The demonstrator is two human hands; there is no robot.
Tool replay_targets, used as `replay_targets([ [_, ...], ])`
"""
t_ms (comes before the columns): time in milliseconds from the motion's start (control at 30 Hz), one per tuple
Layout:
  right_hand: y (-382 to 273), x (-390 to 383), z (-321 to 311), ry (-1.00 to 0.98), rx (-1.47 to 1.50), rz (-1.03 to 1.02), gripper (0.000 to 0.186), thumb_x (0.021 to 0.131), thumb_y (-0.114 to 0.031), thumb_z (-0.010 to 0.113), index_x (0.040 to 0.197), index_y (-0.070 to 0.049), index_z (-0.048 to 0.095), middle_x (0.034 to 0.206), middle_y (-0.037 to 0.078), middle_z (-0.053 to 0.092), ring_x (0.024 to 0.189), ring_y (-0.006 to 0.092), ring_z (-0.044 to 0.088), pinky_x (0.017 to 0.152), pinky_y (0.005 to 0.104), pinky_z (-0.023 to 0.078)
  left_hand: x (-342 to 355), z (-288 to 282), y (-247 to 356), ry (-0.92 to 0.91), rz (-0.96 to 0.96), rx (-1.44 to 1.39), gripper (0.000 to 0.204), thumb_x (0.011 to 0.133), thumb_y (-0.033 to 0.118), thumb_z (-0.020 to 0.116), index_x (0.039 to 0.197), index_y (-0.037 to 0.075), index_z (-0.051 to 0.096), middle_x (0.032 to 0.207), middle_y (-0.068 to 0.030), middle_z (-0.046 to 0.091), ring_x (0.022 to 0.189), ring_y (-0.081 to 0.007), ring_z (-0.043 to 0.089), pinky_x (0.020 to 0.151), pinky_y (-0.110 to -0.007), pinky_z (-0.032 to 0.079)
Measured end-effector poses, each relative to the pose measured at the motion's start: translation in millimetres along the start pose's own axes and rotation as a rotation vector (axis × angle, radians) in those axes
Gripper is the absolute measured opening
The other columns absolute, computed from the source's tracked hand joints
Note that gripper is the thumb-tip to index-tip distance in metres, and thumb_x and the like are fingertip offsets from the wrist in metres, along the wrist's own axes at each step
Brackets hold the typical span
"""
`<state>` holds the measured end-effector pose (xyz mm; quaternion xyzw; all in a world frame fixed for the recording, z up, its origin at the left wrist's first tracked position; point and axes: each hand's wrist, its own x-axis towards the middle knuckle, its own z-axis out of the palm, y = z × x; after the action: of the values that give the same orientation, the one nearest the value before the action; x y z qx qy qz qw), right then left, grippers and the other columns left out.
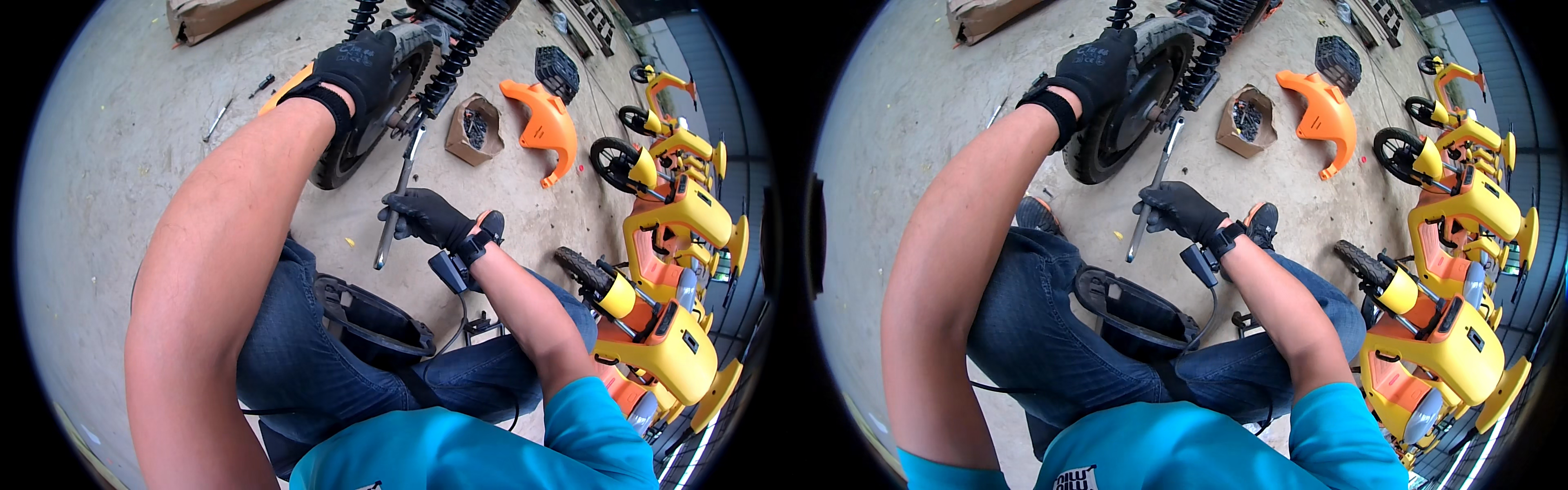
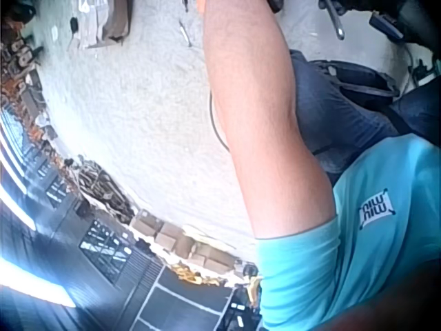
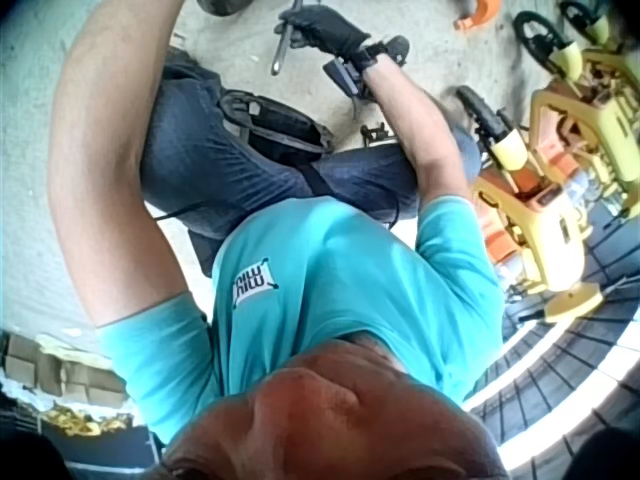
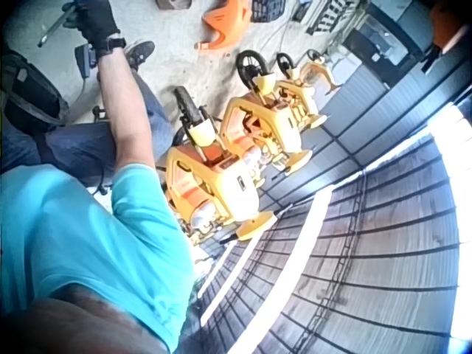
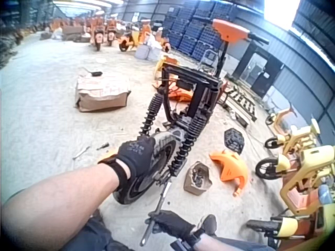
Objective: The person uses an adjustable wrench to loosen a nut on the wheel hub of a motorcycle while sitting on the floor. They use one hand to steady the wheel and the other to apply force to the tool.
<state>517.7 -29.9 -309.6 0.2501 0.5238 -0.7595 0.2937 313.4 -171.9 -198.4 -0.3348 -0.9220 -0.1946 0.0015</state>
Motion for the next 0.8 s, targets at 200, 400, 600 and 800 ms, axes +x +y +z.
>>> replay_targets([
  [200,29.8,41.7,-4.5,0.024,-0.040,-0.056,0.022,0.093,-0.018,0.061,0.106,-0.002,0.055,0.095,0.011,0.065,0.067,0.0105,0.063,0.063,0.0286,0.060,3.3,9.1,-2.6,0.067,0.020,0.013,0.040,0.081,0.012,0.060,0.120,0.006,0.051,0.121,-0.0233,0.057,0.102,-0.0403,0.062,0.087,-0.048,0.051],
  [400,75.5,97.3,-23.3,0.335,-0.199,-0.109,0.029,0.083,-0.012,0.063,0.107,0.001,0.053,0.089,0.010,0.063,0.070,0.0189,0.064,0.060,0.0320,0.058,0.4,8.4,-4.2,0.065,0.009,0.004,0.039,0.081,0.013,0.059,0.118,0.004,0.050,0.118,-0.0241,0.057,0.100,-0.0407,0.062,0.083,-0.048,0.051],
  [600,95.2,121.6,-61.3,0.546,-0.530,-0.186,0.035,0.076,-0.017,0.066,0.106,-0.002,0.054,0.089,0.016,0.064,0.074,0.0272,0.066,0.065,0.0377,0.054,0.5,12.2,-0.6,0.084,0.022,0.050,0.043,0.081,0.015,0.061,0.120,0.003,0.047,0.113,-0.0236,0.057,0.097,-0.0416,0.063,0.082,-0.048,0.052],
  [800,120.4,97.3,-48.9,0.474,-0.495,-0.167,0.033,0.076,-0.019,0.068,0.101,-0.003,0.054,0.087,0.012,0.062,0.079,0.0227,0.064,0.070,0.0367,0.053,-0.2,8.2,1.5,0.066,0.007,0.047,0.042,0.082,0.017,0.061,0.119,0.004,0.047,0.110,-0.0227,0.057,0.096,-0.0408,0.063,0.080,-0.048,0.052],
])
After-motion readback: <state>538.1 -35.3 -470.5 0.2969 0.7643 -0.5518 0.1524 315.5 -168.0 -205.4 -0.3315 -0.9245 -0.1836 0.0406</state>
